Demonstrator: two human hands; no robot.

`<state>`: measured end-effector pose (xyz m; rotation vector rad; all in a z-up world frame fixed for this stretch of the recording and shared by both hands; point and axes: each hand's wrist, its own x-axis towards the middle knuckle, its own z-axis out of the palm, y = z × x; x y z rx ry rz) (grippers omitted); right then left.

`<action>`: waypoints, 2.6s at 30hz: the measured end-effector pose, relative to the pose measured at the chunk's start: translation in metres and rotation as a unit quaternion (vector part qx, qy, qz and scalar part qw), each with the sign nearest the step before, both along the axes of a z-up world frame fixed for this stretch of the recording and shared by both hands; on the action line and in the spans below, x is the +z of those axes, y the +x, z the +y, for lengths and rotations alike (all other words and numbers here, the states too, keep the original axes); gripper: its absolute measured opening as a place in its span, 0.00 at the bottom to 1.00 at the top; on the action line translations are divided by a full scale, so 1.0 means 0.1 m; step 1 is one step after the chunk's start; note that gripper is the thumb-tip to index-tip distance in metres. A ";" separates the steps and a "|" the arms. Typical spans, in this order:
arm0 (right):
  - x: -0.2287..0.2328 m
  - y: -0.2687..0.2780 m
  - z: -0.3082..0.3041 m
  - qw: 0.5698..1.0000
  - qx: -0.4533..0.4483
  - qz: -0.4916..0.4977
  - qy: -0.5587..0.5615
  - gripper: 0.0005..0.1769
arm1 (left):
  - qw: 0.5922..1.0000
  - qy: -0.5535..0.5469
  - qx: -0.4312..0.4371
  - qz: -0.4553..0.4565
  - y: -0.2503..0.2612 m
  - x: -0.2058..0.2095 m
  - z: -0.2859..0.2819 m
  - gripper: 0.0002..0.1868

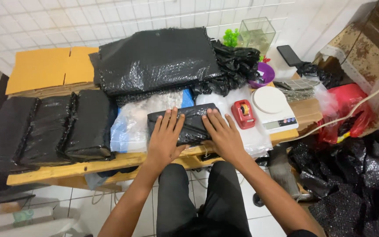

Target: Wrapping a small box in bubble wrap and placing it into a shipping bag

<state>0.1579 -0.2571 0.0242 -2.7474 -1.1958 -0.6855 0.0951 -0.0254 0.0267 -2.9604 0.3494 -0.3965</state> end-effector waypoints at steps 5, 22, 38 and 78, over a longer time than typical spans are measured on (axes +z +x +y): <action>-0.19 0.04 -0.11 0.995 0.054 -0.004 0.086 0.48 | 0.999 -0.042 -0.015 -0.023 -0.04 -0.02 0.01 0.55; -0.28 0.96 -1.10 0.883 -0.261 0.356 0.162 0.22 | 0.994 -0.079 -0.015 -0.073 -0.04 -0.14 0.02 0.55; -0.15 0.79 -1.03 0.789 -0.286 0.419 0.347 0.18 | 0.994 -0.086 -0.003 -0.065 -0.05 -0.12 0.01 0.54; -1.07 0.66 -1.10 0.871 -0.245 0.194 0.379 0.04 | 0.989 -0.130 -0.006 -0.072 -0.05 -0.19 0.00 0.53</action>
